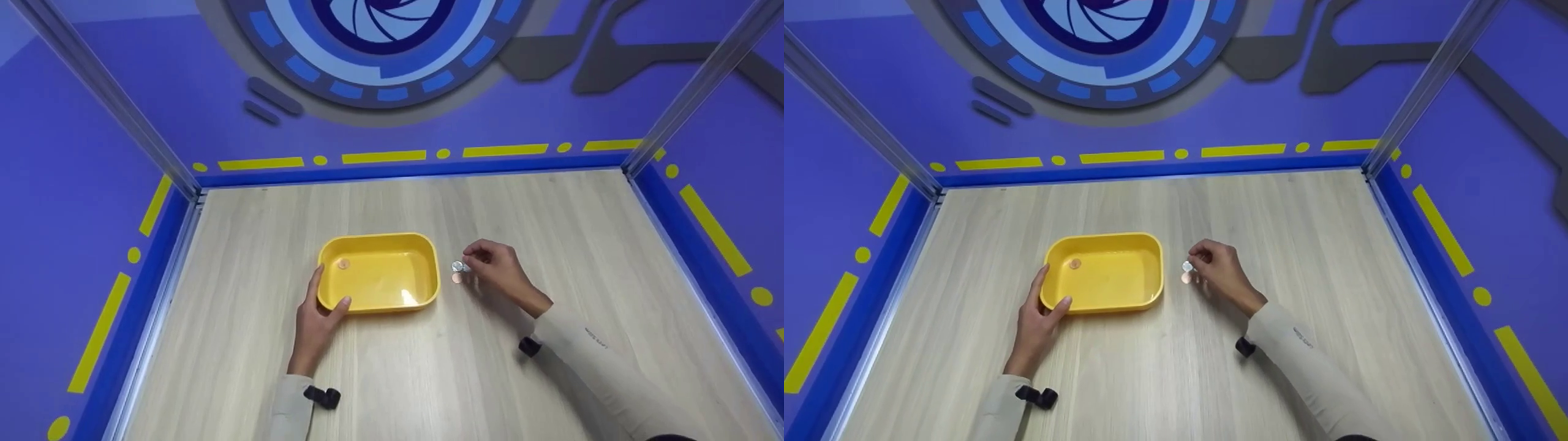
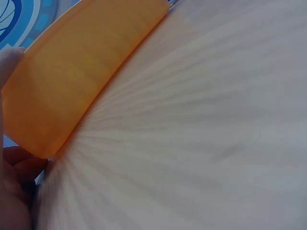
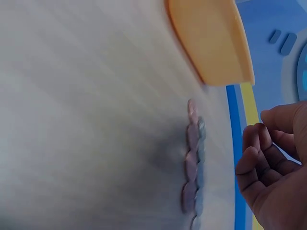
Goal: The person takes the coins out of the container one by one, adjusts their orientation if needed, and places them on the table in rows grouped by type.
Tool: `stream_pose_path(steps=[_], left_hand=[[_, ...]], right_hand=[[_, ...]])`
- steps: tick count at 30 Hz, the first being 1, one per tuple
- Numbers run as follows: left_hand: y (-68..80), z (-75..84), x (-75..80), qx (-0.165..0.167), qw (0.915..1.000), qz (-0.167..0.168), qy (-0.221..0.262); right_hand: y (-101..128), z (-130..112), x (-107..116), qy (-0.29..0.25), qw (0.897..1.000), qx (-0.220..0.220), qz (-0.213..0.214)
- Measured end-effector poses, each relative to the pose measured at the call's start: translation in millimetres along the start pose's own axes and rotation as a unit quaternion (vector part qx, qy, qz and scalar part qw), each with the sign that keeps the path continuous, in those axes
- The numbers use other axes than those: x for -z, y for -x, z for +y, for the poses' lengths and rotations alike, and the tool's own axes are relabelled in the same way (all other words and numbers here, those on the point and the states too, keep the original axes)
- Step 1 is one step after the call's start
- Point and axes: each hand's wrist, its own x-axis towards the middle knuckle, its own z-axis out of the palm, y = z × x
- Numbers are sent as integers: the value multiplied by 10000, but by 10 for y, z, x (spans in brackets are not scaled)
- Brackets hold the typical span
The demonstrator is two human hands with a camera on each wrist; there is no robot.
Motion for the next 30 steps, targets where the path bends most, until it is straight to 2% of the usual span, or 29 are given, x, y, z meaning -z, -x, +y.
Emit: stream_pose_path(steps=[9, 15, 21, 30], left_hand=[[2, -19, 16, -94, 9999, -7, -128], [3, 1, 14, -32, 9998, -51, -163], [-7, 5, 30, -28, 9998, -64, -192], [-5, -21, 27, -59, 9999, -59, -136]], right_hand=[[-220, -343, -180, -24, 9992, 41, -394], [-364, -510, -296, 5, 9969, 343, -714], [-509, -651, -436, 102, 9921, 667, -1056], [-696, -740, -620, 287, 9811, 868, -1705]])
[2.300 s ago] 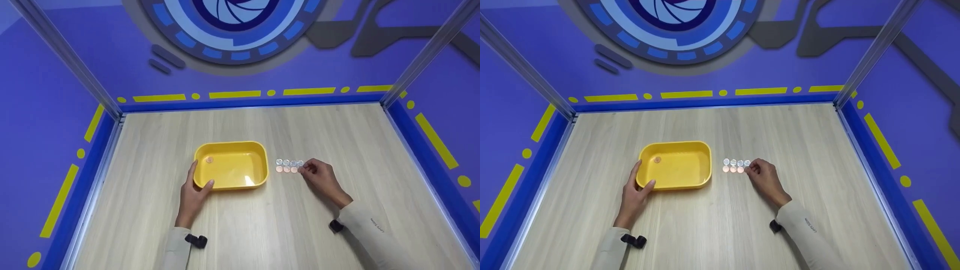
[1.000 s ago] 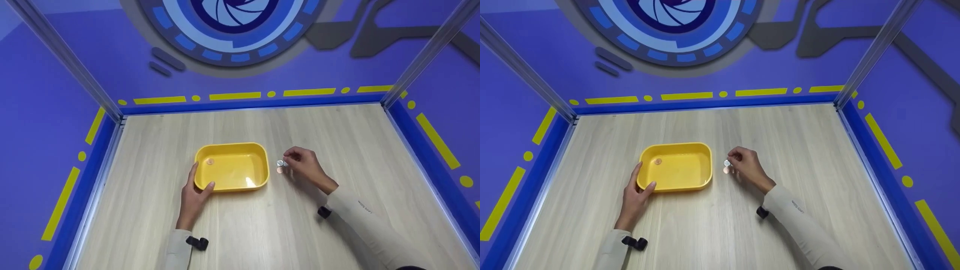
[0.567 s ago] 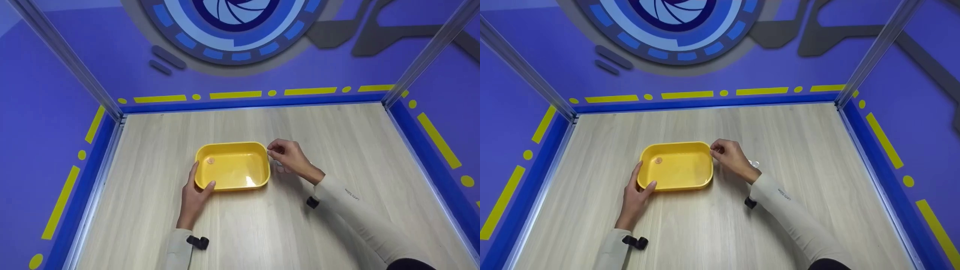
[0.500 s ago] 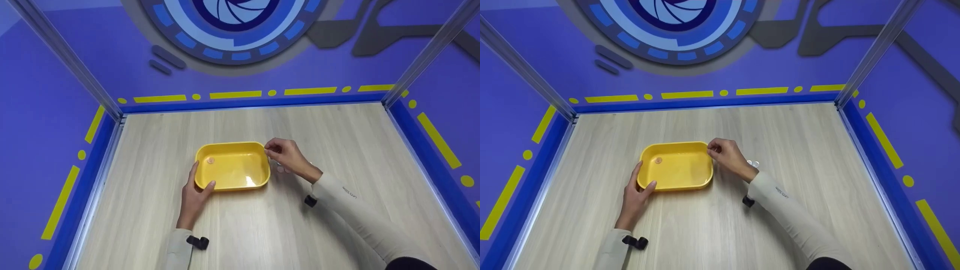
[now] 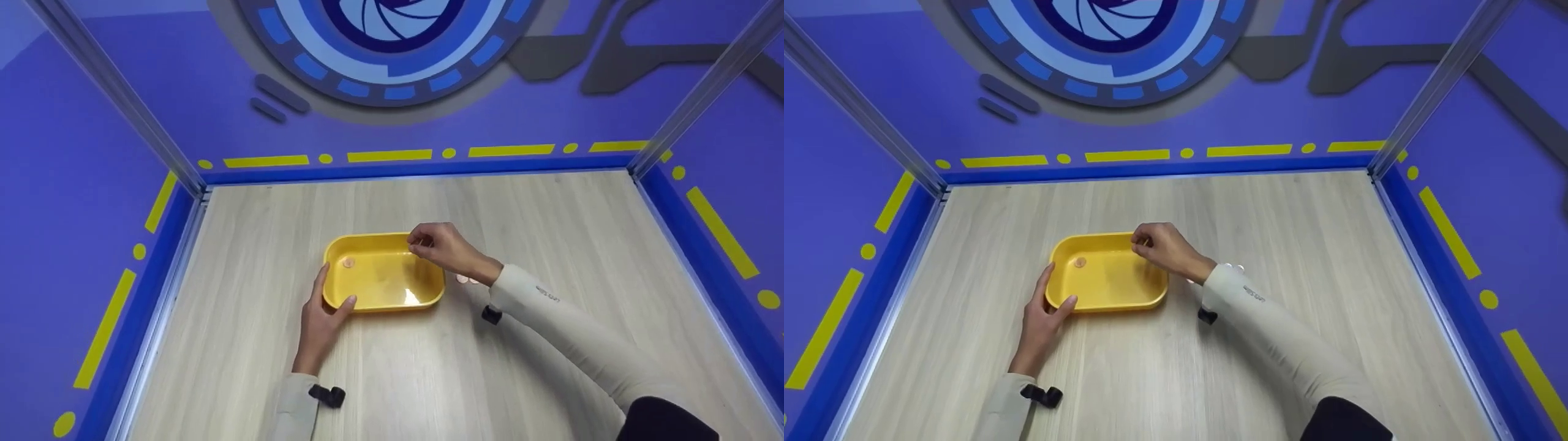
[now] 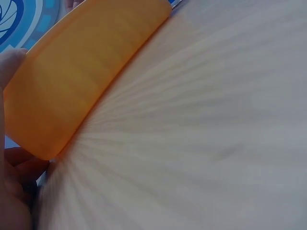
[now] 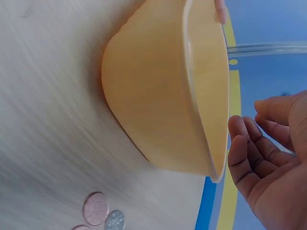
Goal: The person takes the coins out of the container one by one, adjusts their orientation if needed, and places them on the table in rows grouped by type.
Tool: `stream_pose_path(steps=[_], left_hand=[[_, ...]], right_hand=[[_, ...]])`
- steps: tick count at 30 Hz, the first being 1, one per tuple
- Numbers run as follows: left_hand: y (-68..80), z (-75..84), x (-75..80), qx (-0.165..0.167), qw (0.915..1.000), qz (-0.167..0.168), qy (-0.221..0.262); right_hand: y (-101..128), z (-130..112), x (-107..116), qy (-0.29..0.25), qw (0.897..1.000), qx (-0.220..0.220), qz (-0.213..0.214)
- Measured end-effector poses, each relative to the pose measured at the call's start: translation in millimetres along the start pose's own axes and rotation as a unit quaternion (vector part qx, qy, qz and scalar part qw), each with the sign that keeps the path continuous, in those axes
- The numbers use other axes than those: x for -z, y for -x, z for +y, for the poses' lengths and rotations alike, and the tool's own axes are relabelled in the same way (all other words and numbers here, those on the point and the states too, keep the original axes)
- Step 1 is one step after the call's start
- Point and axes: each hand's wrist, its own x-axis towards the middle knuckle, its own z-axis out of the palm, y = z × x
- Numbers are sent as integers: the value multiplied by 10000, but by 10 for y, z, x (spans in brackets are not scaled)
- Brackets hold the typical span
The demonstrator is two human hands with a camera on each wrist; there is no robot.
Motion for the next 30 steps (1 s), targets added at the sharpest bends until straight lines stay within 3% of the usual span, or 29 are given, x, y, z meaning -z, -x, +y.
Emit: stream_pose_path(steps=[9, 21, 30], left_hand=[[-6, 14, 24, 94, 9998, 98, 109], [-25, 31, -8, 125, 9999, -50, -66], [-5, 7, -6, 95, 9999, -26, -113]], right_hand=[[-288, -46, -125, 474, 9969, 270, -570], [-567, -78, -338, 616, 9917, 276, -1097], [-804, -192, -535, 890, 9811, 325, -1685]])
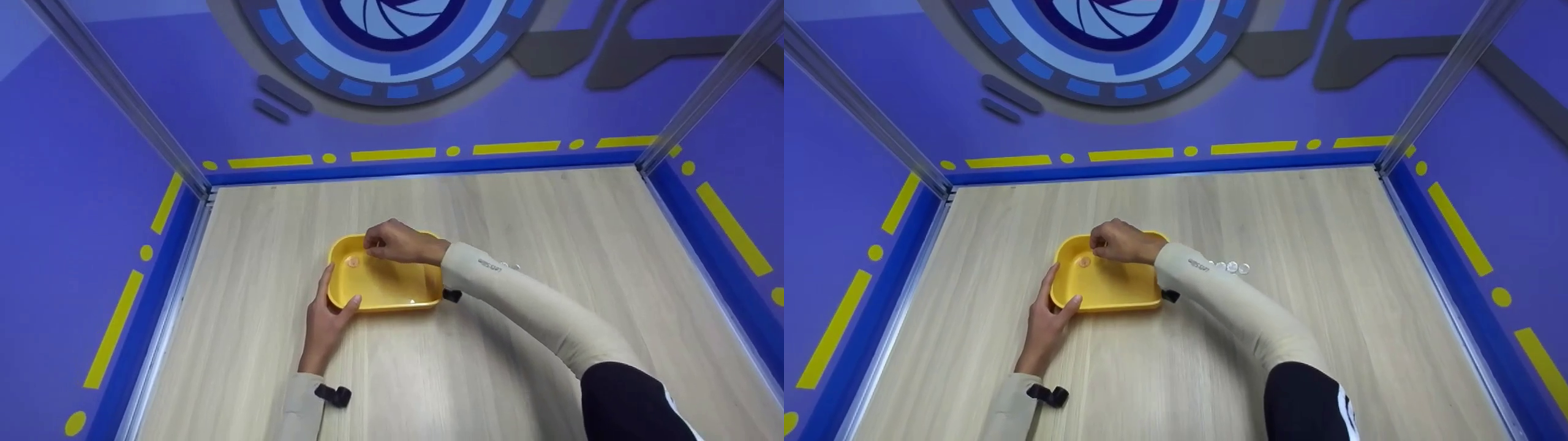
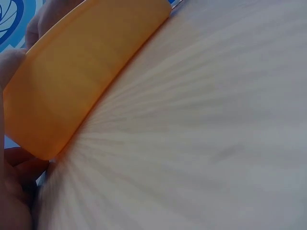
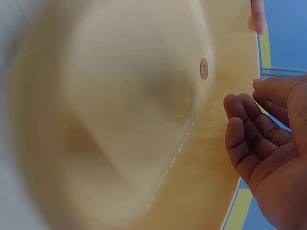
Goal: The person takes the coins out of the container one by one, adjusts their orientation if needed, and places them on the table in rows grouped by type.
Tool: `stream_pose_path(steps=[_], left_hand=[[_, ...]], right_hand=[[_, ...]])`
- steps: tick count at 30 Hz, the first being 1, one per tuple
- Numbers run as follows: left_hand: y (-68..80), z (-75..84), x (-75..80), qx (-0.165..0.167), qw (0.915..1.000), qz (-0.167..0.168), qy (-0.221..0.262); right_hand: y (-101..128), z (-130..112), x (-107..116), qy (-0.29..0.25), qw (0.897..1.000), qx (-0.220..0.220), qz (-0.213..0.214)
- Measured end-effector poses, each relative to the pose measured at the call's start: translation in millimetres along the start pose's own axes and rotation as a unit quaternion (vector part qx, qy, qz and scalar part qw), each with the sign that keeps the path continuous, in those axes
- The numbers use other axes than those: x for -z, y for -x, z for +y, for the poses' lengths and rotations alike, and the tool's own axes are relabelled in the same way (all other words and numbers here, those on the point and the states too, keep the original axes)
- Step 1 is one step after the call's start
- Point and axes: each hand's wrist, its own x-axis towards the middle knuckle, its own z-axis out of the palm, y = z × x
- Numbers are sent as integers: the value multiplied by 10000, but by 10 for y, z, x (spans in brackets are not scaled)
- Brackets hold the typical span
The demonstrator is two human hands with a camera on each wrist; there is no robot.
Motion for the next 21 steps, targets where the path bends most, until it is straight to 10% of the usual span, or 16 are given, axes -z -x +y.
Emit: stream_pose_path(steps=[9, 21], left_hand=[[8, -6, 45, -133, 9999, 74, -28], [6, 14, -5, -48, 10000, 9, 9]], right_hand=[[-240, -54, -132, 320, 9971, 651, -232], [-293, 79, -254, 192, 9973, 428, -564]])
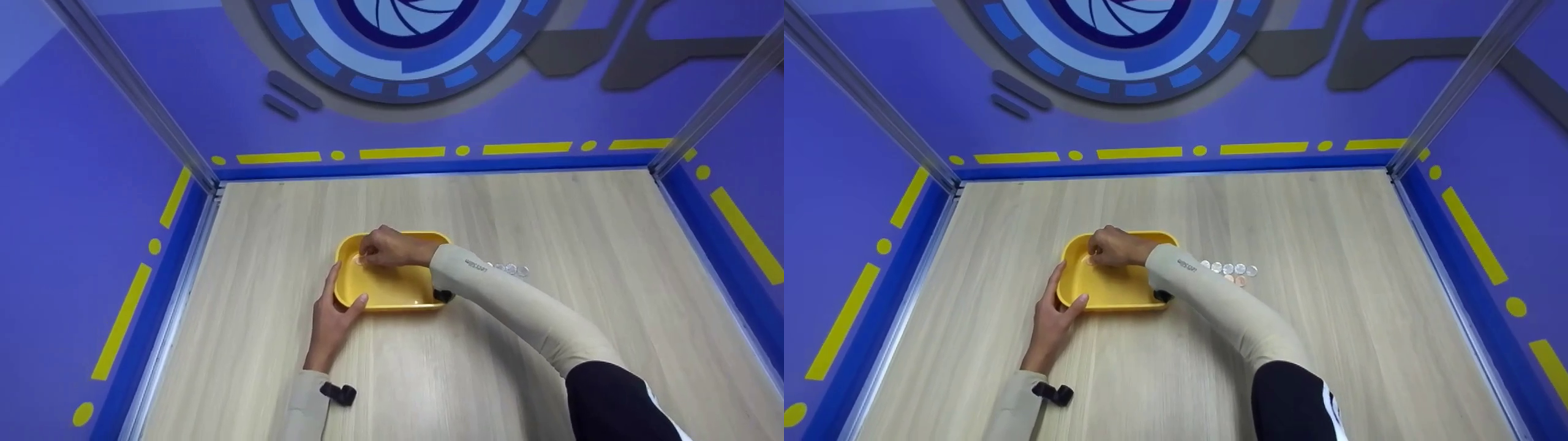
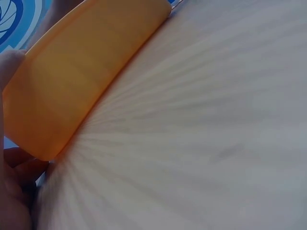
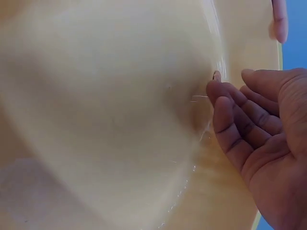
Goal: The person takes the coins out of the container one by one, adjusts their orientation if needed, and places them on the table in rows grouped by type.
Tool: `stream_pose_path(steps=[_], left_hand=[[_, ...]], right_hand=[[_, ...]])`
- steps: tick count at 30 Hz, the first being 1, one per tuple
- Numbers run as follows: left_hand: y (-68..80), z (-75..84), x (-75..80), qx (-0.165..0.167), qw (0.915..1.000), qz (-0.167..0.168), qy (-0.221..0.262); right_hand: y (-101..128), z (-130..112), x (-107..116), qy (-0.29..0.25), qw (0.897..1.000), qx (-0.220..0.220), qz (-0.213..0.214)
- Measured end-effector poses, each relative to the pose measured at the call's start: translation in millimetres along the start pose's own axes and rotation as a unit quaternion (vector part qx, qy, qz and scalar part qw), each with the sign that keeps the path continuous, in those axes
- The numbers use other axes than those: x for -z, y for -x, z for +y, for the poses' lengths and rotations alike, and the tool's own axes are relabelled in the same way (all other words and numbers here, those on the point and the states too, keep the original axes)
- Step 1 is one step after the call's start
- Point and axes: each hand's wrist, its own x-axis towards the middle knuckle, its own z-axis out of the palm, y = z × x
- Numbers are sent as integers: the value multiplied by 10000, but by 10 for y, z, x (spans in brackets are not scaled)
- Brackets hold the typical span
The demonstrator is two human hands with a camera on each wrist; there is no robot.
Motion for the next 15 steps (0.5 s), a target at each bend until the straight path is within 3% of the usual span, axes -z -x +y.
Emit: stream_pose_path(steps=[8, 15], left_hand=[[-9, -8, 0, 15, 9999, 58, 91], [-3, -20, -3, 24, 10000, 32, 57]], right_hand=[[-21, 9, -37, 137, 9993, -104, -341], [-45, 29, -74, -269, 9983, 12, -510]])
